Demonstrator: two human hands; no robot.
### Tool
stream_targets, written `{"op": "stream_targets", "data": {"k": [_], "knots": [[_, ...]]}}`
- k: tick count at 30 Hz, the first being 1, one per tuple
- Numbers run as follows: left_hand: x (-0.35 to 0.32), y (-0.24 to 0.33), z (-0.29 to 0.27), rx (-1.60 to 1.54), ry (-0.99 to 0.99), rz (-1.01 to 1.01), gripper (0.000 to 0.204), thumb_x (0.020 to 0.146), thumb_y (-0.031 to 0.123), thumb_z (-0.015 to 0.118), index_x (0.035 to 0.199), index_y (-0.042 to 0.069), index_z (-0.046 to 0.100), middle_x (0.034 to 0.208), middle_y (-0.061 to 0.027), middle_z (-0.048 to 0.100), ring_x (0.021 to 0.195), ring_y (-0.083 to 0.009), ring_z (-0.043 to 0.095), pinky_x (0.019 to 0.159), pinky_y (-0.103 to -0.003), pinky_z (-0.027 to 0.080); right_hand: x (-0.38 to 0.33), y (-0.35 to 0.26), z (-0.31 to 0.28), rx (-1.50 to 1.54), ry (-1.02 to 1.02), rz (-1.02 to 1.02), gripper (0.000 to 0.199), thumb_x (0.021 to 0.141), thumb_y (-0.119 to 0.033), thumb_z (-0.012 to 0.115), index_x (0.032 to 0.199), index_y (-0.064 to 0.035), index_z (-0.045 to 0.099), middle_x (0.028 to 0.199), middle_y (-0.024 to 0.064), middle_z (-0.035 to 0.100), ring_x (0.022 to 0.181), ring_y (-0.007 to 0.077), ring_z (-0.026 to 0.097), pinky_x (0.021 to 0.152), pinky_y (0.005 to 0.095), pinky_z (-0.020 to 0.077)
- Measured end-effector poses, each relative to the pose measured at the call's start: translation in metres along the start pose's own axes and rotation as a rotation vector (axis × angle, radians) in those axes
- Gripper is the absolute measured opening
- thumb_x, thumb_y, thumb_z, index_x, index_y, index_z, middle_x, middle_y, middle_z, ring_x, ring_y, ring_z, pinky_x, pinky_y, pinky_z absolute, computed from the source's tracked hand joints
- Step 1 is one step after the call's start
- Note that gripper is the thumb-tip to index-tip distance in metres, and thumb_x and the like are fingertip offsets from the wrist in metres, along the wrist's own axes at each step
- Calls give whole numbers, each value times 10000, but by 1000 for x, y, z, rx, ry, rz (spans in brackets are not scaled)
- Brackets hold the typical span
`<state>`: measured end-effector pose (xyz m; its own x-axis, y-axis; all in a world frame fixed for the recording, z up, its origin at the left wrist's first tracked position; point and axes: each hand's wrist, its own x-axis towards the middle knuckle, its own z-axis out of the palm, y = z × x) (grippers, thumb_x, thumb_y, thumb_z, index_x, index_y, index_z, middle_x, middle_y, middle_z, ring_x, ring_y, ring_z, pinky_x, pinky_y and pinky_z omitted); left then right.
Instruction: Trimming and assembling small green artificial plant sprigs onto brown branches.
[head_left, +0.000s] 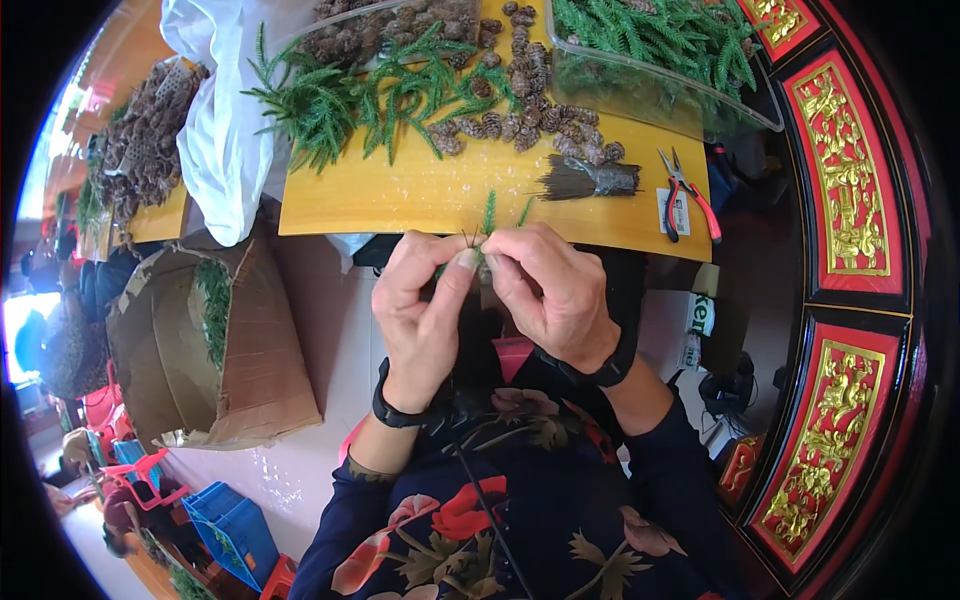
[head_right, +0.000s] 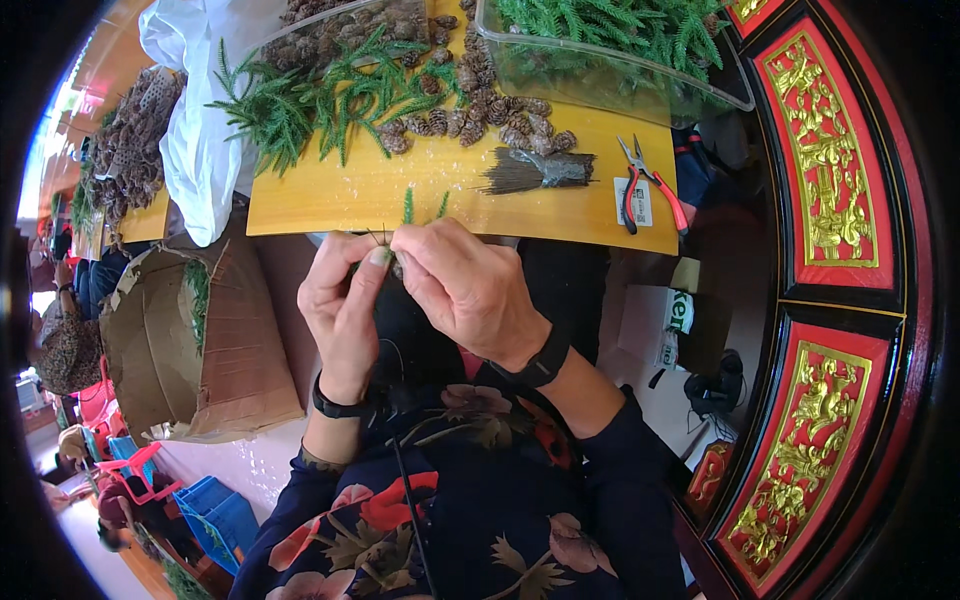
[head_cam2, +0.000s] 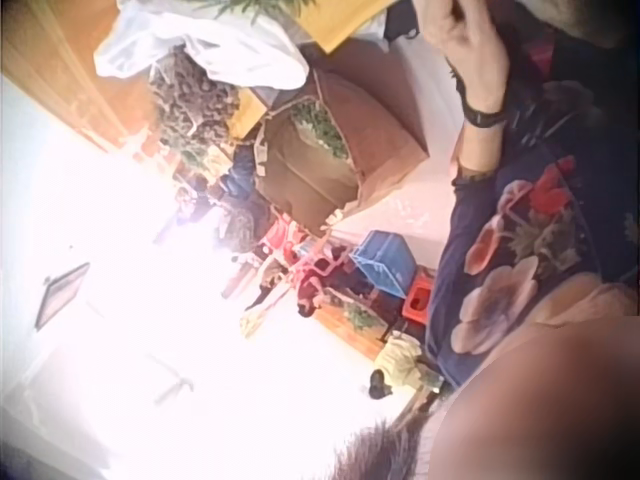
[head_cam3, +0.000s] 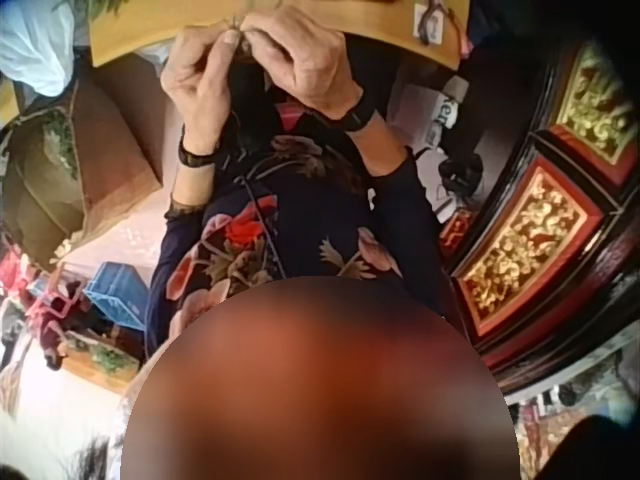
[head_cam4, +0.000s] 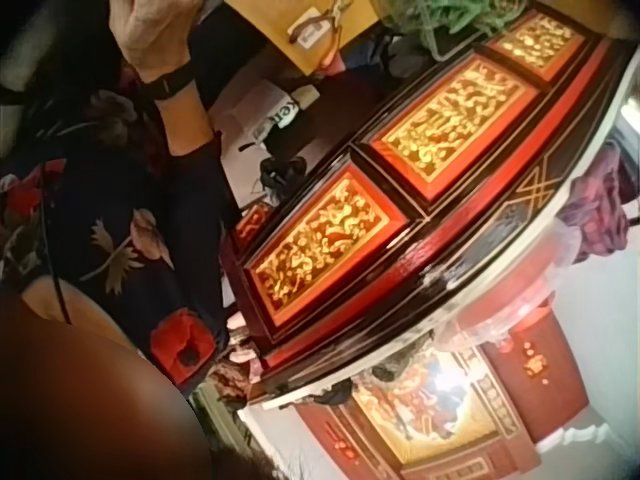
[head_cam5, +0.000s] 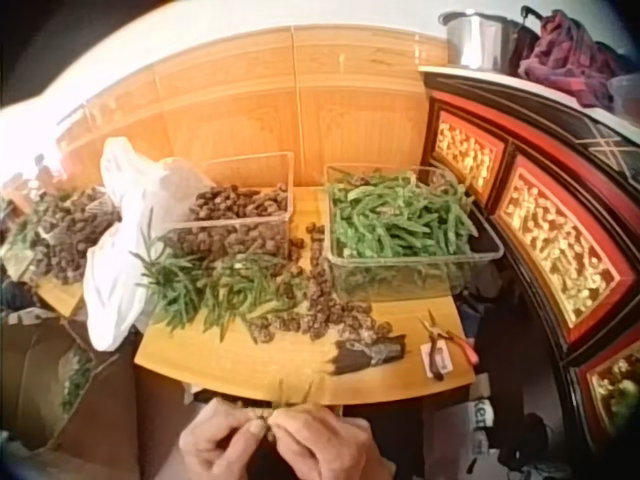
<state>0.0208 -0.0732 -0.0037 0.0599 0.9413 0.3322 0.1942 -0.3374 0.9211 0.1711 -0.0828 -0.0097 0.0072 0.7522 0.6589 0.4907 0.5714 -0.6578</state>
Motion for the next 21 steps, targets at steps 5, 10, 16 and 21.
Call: {"op": "stream_targets", "data": {"k": [5,10,16,21], "knots": [[4,-6,-7,-296,-117,-278,101,871,-1,649,950,-31,703,849,-37,594,806,-104,548,739,-239,433,2,-4,-13,262,-155,384,159,863,37,649,1013,-12,651,774,38,648,607,100,606,538,234,453],[5,-3,-11,-420,-239,-337,89,876,-3,645,945,-26,696,874,-22,582,826,-90,550,761,-230,437,10,1,-18,267,-201,382,126,850,28,685,968,-14,689,812,48,633,664,93,592,595,224,451],[4,-1,-21,-616,-373,-492,68,869,-7,656,930,-14,685,890,-11,570,833,-89,542,761,-224,422,25,0,-32,267,-310,215,82,831,6,717,906,-26,712,904,60,616,713,104,588,638,233,453],[5,-2,-26,-642,-502,-499,50,870,13,661,909,-16,672,881,-4,552,842,-88,526,762,-224,402,46,-4,-47,209,-554,51,122,793,-20,746,907,-52,715,994,71,596,716,147,596,642,266,470]]}}
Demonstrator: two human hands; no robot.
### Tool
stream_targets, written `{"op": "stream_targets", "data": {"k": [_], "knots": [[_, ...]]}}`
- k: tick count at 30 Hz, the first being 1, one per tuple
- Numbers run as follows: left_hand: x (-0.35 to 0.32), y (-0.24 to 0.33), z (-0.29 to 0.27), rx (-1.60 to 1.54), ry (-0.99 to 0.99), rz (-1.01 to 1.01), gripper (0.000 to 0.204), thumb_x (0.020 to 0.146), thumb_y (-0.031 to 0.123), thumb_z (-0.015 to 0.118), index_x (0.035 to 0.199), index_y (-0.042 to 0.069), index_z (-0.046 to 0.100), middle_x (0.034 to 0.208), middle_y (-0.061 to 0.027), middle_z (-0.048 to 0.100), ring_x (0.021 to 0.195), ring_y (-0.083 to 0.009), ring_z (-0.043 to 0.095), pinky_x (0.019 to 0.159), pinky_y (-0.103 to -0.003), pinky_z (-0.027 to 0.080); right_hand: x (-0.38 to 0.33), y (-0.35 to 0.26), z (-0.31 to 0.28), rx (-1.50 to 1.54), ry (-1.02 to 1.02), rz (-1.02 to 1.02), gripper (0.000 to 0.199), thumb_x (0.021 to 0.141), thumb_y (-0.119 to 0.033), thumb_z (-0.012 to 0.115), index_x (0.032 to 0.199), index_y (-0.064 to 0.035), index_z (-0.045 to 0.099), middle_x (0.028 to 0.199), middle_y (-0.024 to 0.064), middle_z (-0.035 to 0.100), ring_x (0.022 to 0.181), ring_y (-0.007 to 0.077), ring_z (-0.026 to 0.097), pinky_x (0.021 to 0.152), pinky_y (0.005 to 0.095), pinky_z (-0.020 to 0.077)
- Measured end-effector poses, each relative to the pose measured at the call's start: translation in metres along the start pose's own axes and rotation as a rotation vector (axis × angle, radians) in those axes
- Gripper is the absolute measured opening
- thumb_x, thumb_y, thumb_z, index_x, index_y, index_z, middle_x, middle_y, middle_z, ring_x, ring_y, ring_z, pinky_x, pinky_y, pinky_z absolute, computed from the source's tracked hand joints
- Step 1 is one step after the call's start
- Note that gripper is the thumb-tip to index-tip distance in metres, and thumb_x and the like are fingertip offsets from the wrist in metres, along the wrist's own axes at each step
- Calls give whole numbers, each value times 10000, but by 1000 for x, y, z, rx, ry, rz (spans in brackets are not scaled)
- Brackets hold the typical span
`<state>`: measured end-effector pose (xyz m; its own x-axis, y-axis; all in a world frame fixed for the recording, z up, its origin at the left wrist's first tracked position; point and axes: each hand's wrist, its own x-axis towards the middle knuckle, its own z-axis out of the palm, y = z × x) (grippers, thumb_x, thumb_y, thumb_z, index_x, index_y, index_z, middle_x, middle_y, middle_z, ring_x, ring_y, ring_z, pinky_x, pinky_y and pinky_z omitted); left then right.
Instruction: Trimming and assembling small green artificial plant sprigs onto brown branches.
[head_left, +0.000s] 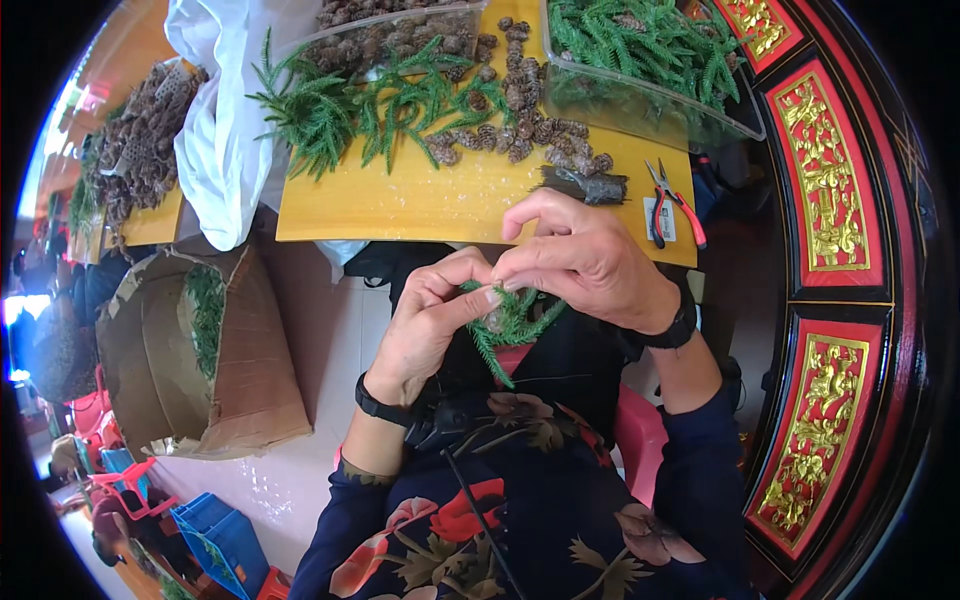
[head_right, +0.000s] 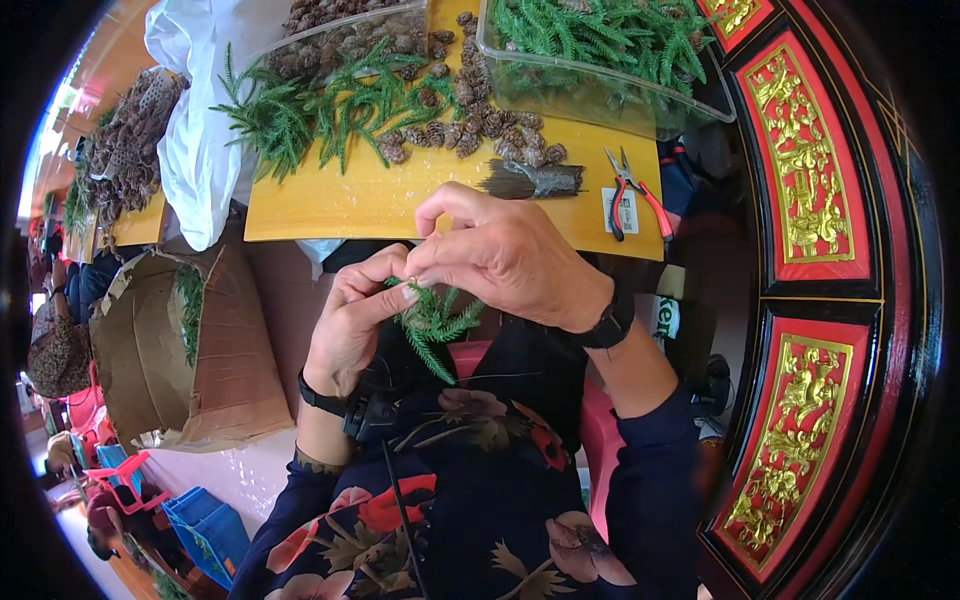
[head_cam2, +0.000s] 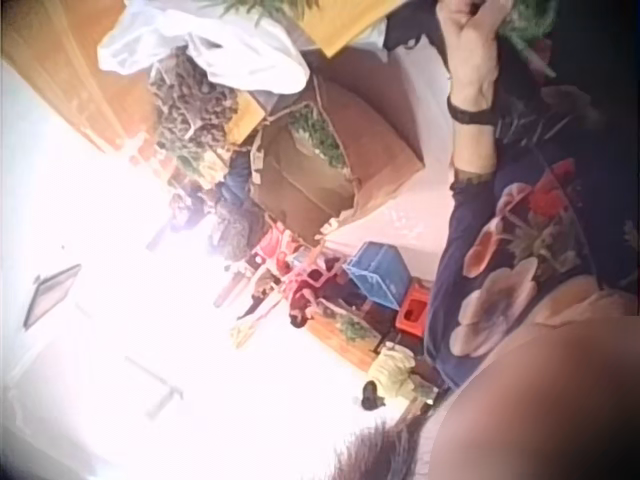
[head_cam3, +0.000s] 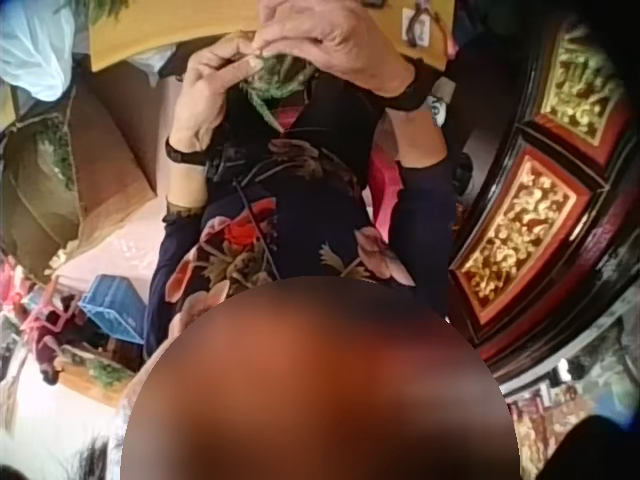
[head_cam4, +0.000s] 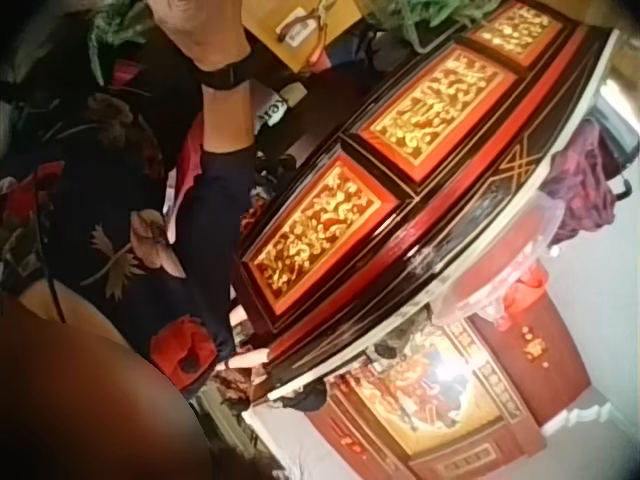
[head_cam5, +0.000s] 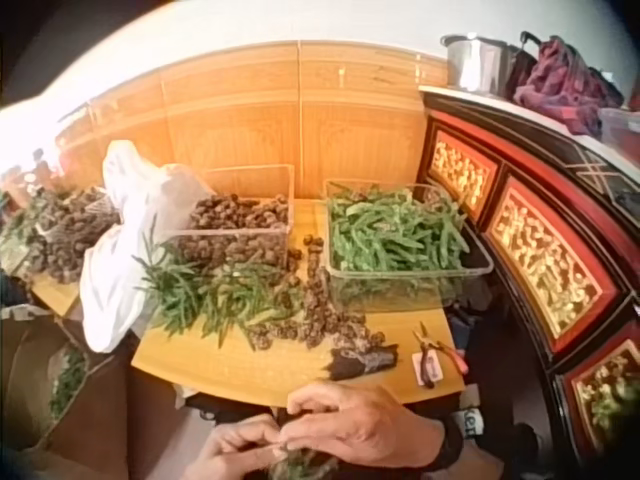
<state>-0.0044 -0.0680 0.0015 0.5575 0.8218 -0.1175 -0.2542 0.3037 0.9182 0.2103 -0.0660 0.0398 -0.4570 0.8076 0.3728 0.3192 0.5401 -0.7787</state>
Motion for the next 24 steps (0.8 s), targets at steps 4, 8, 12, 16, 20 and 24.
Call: {"op": "stream_targets", "data": {"k": [4,8,12,16,20,24], "knots": [[-1,5,0,2,-64,-27,46,877,23,651,893,-19,662,872,-1,542,845,-89,520,761,-229,398,7,-6,-4,-48,-101,-24,141,778,-38,751,908,-62,703,1005,76,596,748,184,603,656,289,480],[-4,10,2,-47,-92,-74,41,880,23,639,881,-15,657,865,0,539,845,-93,524,756,-241,406,8,-10,-3,-10,-135,-28,153,778,-46,742,917,-68,682,992,73,602,795,221,610,678,312,487],[-5,7,-2,-49,-128,-90,34,876,15,633,873,-8,659,866,-2,542,832,-103,529,746,-256,415,7,-14,-3,-18,-210,-10,131,796,-51,721,910,-62,657,968,71,604,825,248,612,700,328,487],[-7,5,-4,92,-106,-47,33,859,11,641,874,-7,663,866,-15,556,805,-116,540,735,-274,429,4,-17,3,-116,-240,55,95,824,-73,697,891,-42,637,921,73,603,820,254,612,706,331,481],[-9,1,5,547,53,149,47,833,16,662,869,-12,667,840,-30,575,777,-129,560,720,-286,439,-7,-16,15,-262,-189,226,90,855,-87,672,897,-21,626,881,80,601,796,244,609,701,322,476],[-11,-4,14,890,247,350,70,814,25,681,870,-17,678,805,-37,599,763,-134,586,700,-293,448,-11,-15,20,-67,-109,479,97,867,-79,661,933,-13,632,869,84,606,787,235,609,700,317,475]]}}
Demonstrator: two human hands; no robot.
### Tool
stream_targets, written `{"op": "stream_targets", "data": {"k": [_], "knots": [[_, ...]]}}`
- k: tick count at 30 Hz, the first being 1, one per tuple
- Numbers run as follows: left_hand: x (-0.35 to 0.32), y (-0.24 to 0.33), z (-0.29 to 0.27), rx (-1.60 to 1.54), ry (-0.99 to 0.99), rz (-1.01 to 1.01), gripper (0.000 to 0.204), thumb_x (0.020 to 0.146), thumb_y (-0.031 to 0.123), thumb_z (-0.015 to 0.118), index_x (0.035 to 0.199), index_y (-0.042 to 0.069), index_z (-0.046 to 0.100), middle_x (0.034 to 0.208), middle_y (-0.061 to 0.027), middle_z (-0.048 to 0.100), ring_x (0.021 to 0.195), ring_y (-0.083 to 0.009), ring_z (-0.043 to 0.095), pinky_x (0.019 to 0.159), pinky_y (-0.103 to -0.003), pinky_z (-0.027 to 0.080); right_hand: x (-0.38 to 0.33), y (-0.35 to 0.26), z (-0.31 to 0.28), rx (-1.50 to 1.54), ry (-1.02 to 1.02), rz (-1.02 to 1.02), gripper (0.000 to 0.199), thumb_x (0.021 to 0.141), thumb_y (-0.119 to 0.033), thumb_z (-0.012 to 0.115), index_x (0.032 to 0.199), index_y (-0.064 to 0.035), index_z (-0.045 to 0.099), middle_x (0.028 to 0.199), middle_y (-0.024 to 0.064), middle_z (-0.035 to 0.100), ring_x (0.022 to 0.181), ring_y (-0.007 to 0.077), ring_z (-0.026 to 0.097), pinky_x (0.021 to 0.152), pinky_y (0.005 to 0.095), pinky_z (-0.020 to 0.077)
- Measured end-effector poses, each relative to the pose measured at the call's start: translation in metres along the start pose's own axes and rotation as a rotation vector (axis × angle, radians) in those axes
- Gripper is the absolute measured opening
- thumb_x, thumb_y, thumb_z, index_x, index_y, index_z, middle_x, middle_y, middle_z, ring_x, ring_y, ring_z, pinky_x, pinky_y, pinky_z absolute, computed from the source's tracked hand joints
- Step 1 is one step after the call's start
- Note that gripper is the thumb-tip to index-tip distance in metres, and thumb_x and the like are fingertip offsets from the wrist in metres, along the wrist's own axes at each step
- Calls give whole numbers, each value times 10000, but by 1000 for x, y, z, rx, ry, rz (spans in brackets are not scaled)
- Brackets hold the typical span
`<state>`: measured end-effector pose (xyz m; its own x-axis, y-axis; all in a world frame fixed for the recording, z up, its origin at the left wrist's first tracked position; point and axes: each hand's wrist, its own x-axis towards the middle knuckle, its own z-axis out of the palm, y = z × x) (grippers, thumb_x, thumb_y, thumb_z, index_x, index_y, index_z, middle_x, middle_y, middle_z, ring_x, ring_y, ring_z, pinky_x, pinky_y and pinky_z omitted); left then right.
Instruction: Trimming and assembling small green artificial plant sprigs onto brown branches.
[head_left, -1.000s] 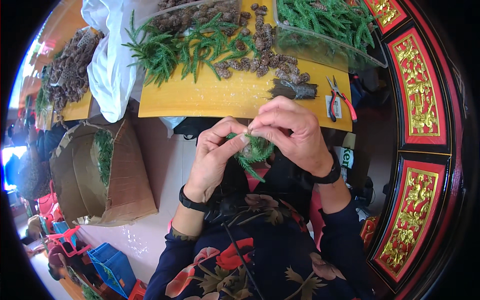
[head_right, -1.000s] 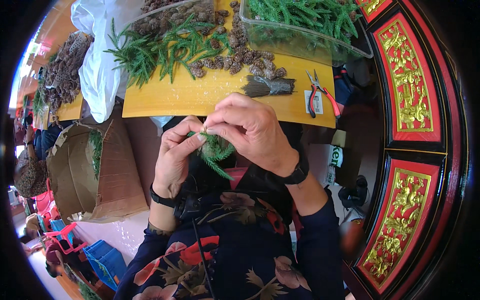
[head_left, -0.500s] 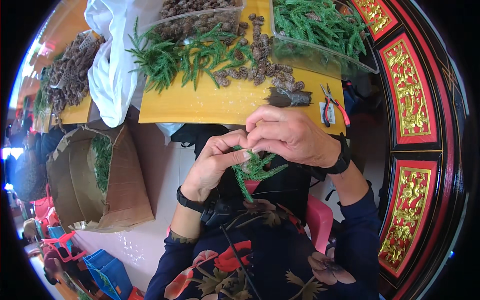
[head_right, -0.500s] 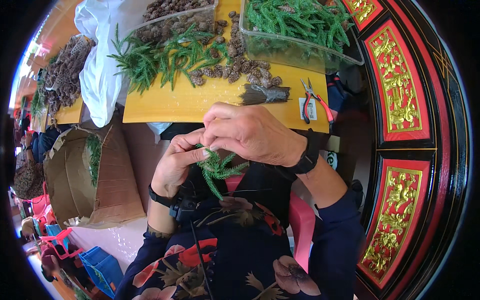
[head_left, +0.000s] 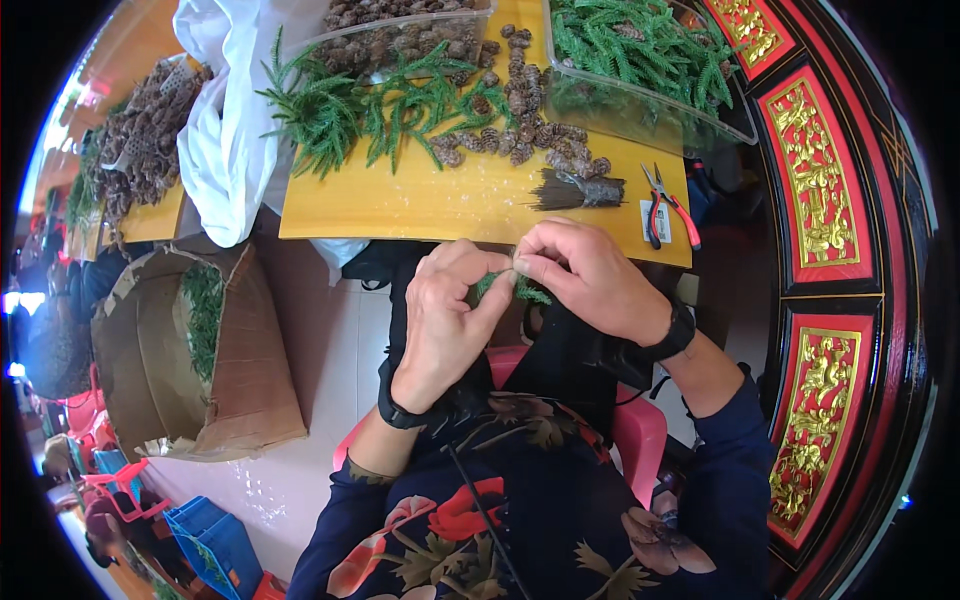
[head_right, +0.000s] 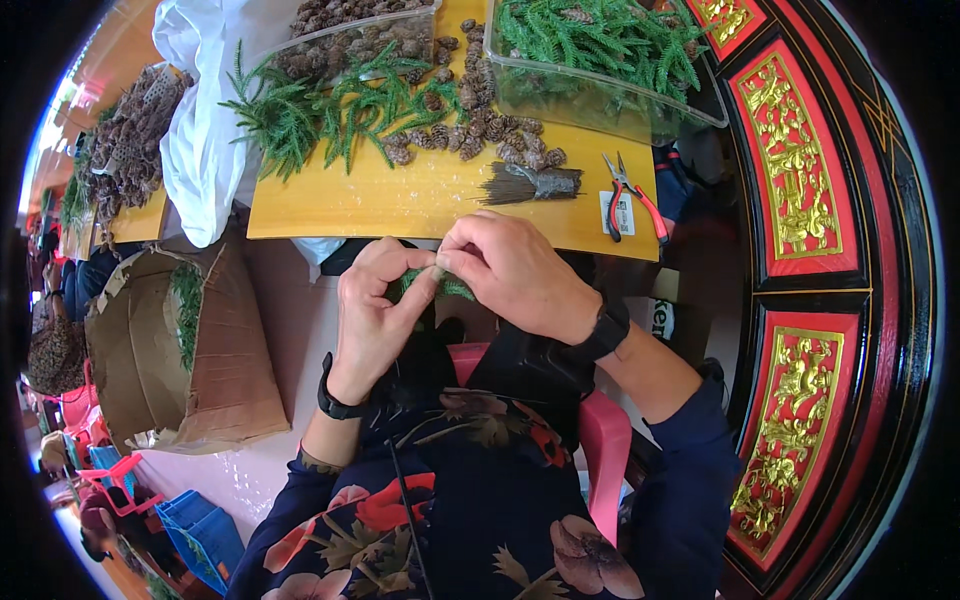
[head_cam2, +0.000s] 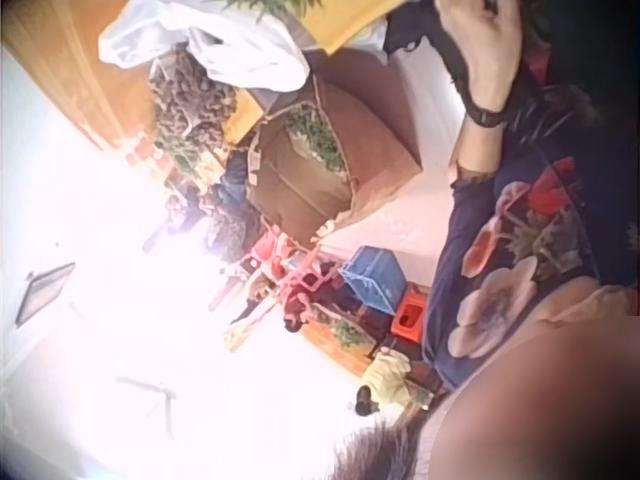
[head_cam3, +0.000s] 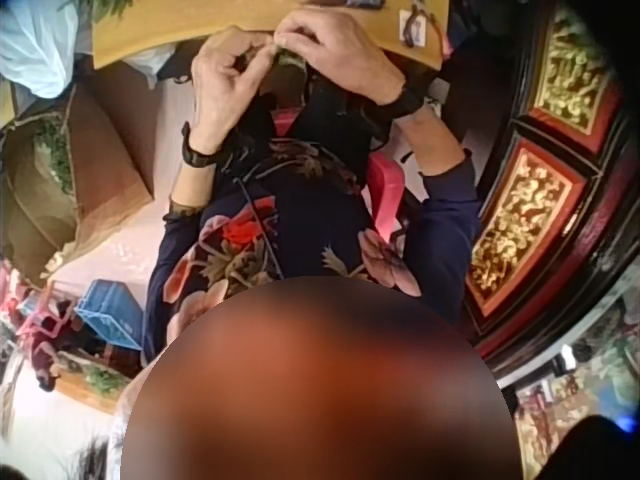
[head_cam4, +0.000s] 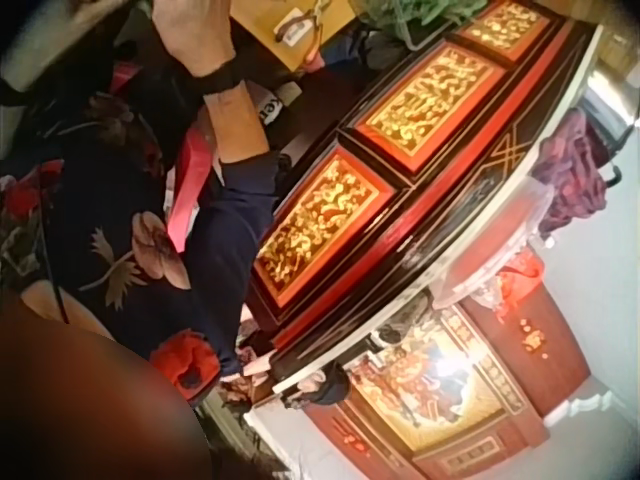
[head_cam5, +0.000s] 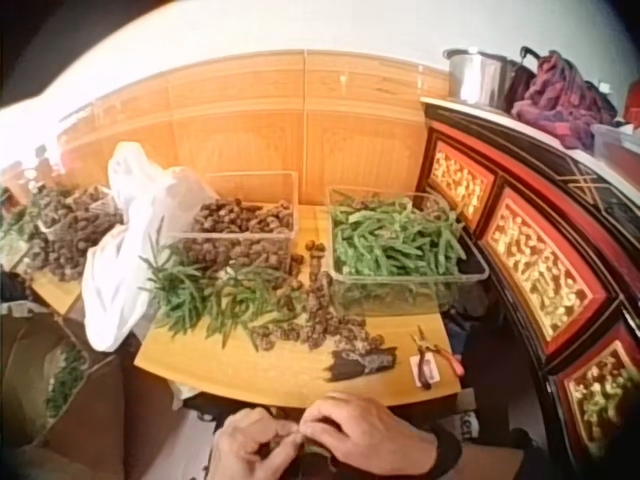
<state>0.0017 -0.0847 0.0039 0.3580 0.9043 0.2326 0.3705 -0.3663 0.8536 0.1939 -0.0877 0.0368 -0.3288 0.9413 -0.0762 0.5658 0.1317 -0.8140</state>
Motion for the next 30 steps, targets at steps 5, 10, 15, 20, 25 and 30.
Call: {"op": "stream_targets", "data": {"k": [5,10,15,20,25,30], "knots": [[2,1,-3,-459,-27,-248,68,837,22,668,885,-21,688,790,-5,607,749,-90,568,670,-246,438,-2,-9,-11,152,36,-17,114,844,-57,687,949,-26,657,893,78,621,802,234,615,703,323,479],[5,-5,-14,-755,-145,-347,76,866,34,646,886,-23,692,814,-10,641,757,-68,580,675,-226,462,7,-1,-16,-108,162,-494,157,796,-57,727,946,-67,680,919,57,630,828,226,619,718,333,476],[2,-6,-27,-858,-232,-393,75,865,25,640,879,-28,690,821,-7,646,751,-72,578,671,-228,459,7,-12,-21,-363,133,-674,201,777,-72,731,970,-107,688,956,44,632,856,216,620,743,344,464],[-1,1,-33,-719,-285,-345,66,845,37,650,864,-10,692,800,-22,639,745,-84,580,666,-242,454,3,-25,-13,-466,145,-677,182,772,-76,725,939,-101,656,970,43,616,852,209,614,786,352,442],[-2,12,-27,-131,-122,-36,73,830,48,669,859,-17,687,788,-28,624,762,-73,571,678,-228,438,-1,-31,-2,-432,114,-445,157,781,-92,723,892,-80,613,956,47,592,831,214,606,813,366,430],[-4,6,-31,-393,-92,-121,74,825,42,670,866,-15,695,753,-7,621,739,-64,562,678,-217,433,0,-32,-3,-254,119,-365,142,804,-114,702,916,-75,625,995,60,596,803,217,602,811,377,431]]}}
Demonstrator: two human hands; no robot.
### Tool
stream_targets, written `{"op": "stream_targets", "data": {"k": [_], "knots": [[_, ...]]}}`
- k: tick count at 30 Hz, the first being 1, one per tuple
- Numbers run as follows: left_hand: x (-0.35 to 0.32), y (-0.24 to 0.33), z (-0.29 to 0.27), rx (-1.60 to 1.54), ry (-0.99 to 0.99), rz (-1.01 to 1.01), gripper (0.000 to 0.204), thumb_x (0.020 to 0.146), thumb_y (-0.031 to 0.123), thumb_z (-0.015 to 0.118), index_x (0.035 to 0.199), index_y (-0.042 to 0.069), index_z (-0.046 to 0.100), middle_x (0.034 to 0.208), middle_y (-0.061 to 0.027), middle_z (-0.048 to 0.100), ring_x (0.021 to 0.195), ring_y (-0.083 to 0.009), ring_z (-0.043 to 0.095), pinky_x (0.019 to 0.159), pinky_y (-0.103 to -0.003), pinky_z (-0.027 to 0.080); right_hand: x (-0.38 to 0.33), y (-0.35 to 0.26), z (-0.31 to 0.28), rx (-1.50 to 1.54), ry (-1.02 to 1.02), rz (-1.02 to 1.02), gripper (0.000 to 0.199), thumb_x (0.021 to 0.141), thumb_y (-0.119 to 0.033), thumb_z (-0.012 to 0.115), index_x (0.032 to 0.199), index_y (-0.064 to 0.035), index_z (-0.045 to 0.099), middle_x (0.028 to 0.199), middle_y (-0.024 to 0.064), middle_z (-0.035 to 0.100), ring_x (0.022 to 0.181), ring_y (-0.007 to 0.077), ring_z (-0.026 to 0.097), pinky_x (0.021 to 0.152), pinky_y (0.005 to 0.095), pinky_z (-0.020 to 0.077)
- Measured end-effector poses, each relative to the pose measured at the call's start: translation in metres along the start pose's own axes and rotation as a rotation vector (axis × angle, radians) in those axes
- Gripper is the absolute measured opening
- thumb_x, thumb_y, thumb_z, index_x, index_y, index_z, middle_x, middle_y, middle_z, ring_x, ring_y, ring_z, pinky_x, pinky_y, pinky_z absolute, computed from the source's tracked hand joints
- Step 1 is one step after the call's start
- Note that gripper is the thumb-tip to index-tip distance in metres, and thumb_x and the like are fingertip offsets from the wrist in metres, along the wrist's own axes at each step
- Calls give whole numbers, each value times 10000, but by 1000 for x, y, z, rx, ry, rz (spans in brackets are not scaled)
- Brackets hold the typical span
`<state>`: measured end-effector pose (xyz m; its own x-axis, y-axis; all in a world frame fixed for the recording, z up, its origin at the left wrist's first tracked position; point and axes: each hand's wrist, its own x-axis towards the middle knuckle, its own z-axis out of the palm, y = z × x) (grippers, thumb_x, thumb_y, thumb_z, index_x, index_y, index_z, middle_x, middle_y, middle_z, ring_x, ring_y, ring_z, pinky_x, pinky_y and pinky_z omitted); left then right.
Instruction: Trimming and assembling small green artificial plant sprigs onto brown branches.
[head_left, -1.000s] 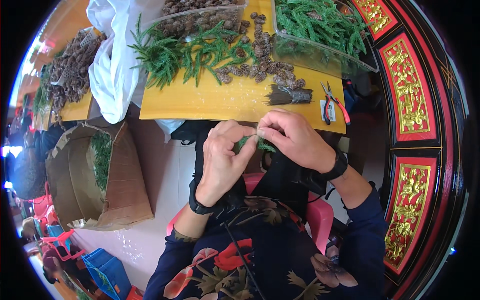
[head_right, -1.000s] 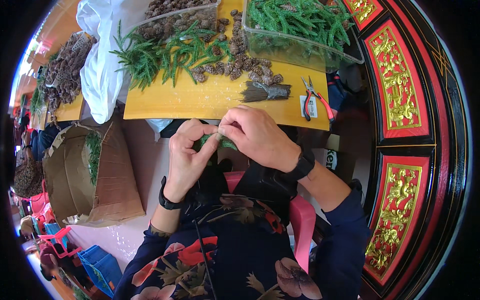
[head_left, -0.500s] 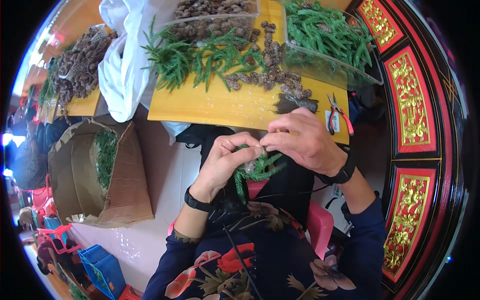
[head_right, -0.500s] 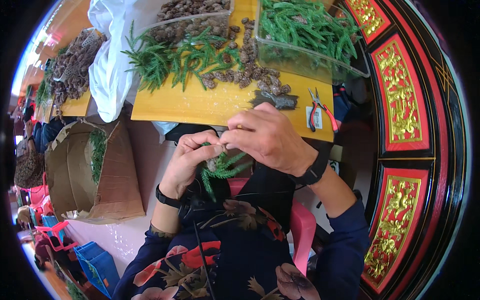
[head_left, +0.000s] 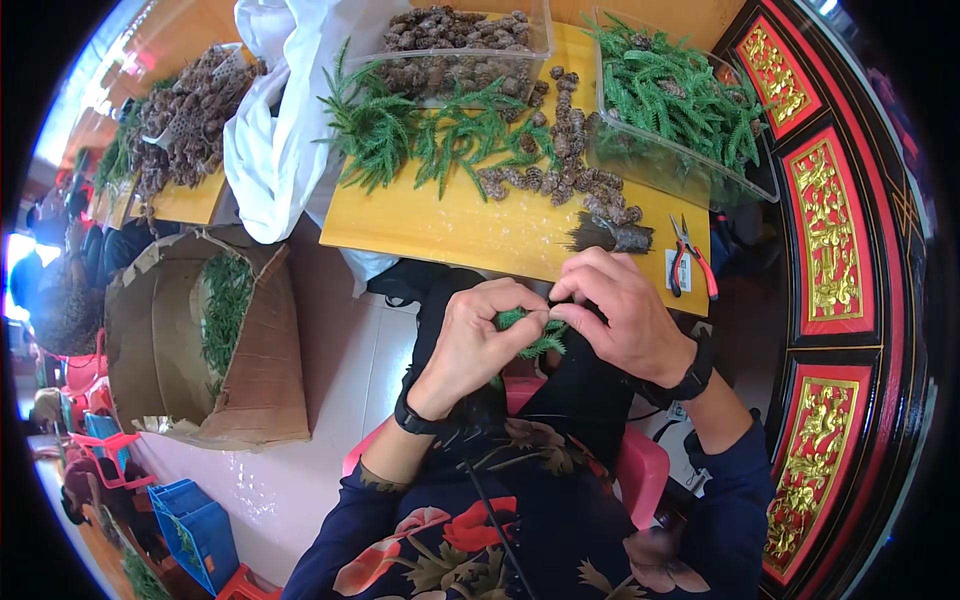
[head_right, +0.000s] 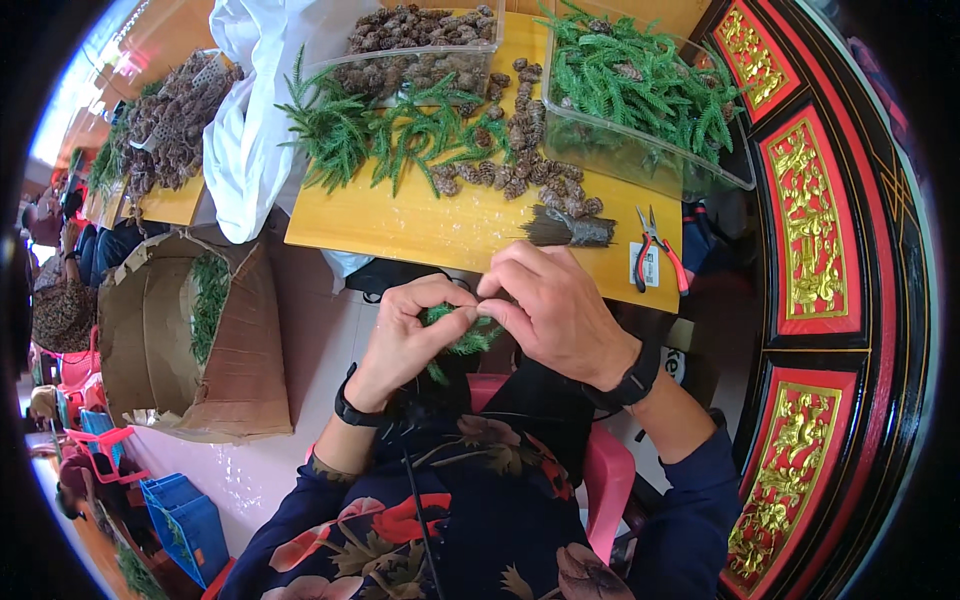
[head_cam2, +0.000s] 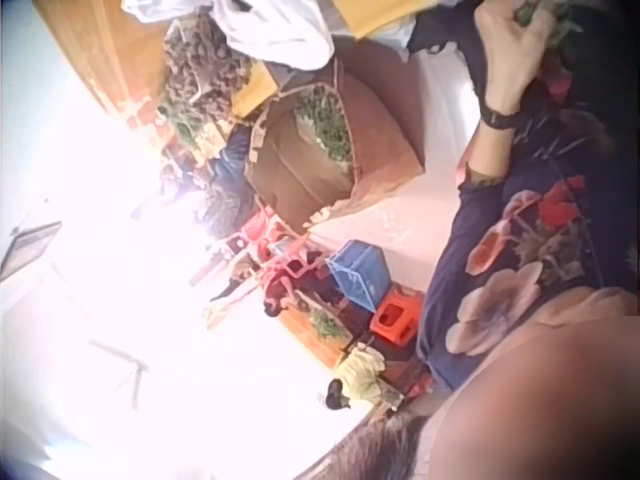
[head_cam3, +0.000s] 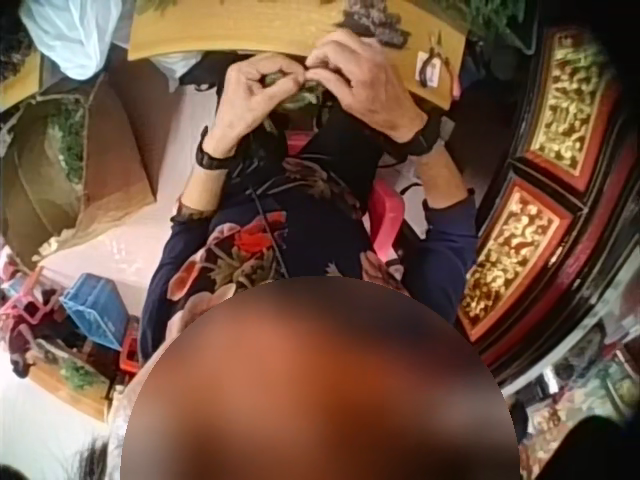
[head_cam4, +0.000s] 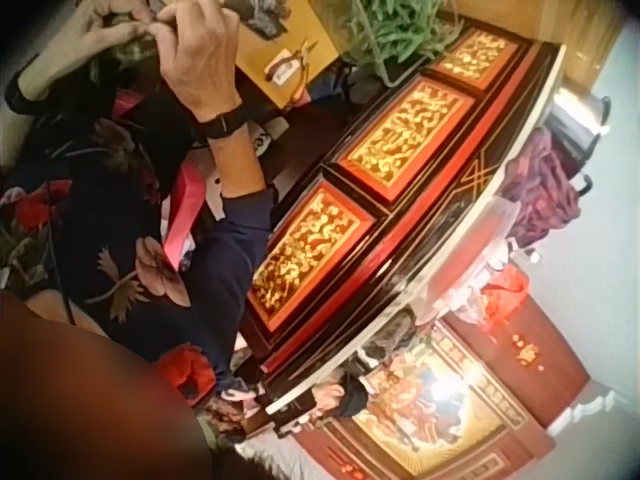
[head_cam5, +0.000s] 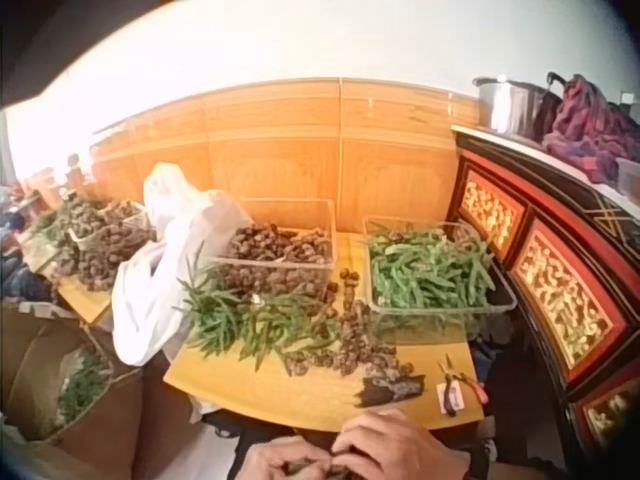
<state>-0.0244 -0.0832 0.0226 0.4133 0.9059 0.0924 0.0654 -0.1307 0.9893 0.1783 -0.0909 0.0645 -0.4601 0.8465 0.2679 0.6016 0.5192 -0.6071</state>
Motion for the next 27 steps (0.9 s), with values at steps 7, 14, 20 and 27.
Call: {"op": "stream_targets", "data": {"k": [7,14,20,27], "knots": [[-1,3,-12,-423,-122,-275,73,854,46,642,868,2,698,743,31,613,686,-56,547,629,-221,438,0,2,-4,-311,145,-401,186,798,-99,699,978,-89,655,1054,61,613,772,208,595,800,383,439],[-2,9,-4,-60,-68,-60,64,850,59,653,851,7,690,728,10,626,677,-67,556,625,-232,437,-4,-2,0,-382,108,-375,121,809,-94,680,926,-97,650,1002,49,613,812,219,598,801,393,439],[1,9,8,689,114,381,89,872,60,647,834,-17,671,747,4,640,733,-48,571,652,-225,445,-7,0,8,-88,28,89,96,806,-76,690,875,-76,624,905,56,613,844,243,602,813,370,435],[3,-10,6,-205,-12,-139,87,886,70,640,867,-2,684,802,-12,674,712,-71,591,640,-227,456,-6,17,8,-36,133,-56,145,795,-85,713,925,-92,651,919,51,628,853,225,611,817,362,434]]}}
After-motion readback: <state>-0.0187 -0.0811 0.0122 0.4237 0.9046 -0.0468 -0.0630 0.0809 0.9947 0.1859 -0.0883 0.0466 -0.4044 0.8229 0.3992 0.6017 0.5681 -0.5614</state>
